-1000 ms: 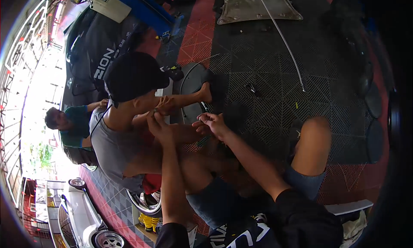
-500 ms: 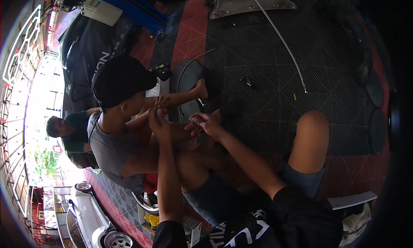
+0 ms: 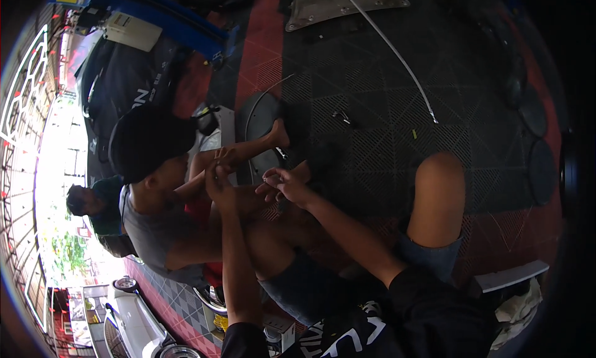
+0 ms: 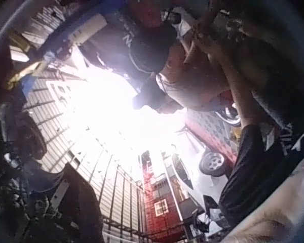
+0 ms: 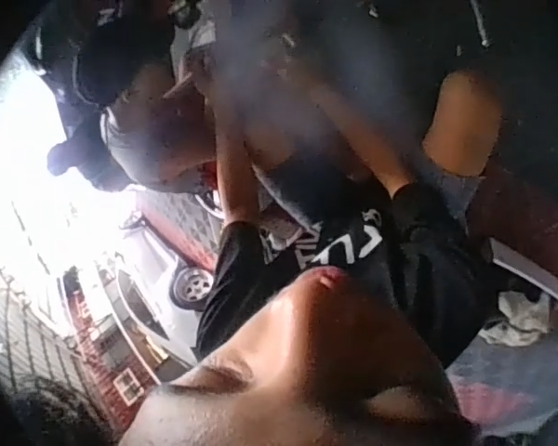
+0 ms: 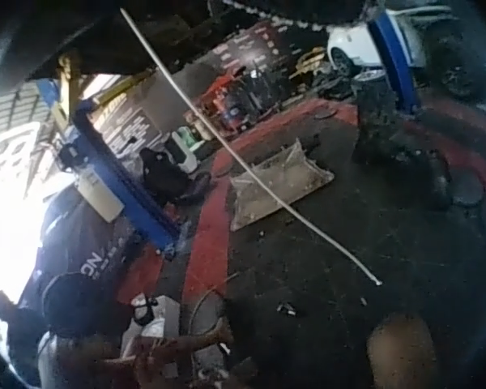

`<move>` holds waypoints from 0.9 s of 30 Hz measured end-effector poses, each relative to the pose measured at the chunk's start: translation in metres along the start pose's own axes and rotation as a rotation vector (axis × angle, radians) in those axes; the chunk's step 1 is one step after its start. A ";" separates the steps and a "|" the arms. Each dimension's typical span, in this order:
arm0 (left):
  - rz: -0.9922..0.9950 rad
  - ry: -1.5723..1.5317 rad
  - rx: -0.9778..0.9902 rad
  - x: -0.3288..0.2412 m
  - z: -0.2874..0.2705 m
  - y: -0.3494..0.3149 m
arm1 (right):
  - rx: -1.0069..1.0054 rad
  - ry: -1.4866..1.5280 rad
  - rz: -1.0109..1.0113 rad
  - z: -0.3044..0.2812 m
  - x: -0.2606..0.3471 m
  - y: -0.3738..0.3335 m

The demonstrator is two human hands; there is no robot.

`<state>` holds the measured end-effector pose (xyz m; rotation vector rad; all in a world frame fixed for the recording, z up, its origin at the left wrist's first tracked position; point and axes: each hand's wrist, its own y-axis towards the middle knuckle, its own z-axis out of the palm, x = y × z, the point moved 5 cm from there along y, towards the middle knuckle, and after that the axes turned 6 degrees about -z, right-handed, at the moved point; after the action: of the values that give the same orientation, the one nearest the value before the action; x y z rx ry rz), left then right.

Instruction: Assembling a wire harness and electrical connectors for an automotive part.

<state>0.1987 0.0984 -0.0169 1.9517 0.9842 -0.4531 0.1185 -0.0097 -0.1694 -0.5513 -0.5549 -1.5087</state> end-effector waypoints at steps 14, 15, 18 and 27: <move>-0.047 0.005 -0.125 0.032 -0.025 0.000 | -0.009 -0.019 -0.077 0.004 0.021 -0.004; -0.118 -0.139 -0.087 0.035 -0.022 -0.001 | -0.012 -0.045 -0.104 0.004 0.022 -0.004; -0.229 -0.235 -0.123 0.040 -0.024 -0.005 | -0.004 -0.057 -0.090 0.009 0.023 -0.003; -0.293 -0.461 -0.400 0.091 -0.057 -0.008 | 0.010 -0.011 -0.114 0.027 0.022 -0.001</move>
<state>0.2459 0.1901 -0.0480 1.2742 0.9677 -0.7671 0.1170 -0.0090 -0.1344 -0.5281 -0.6103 -1.6106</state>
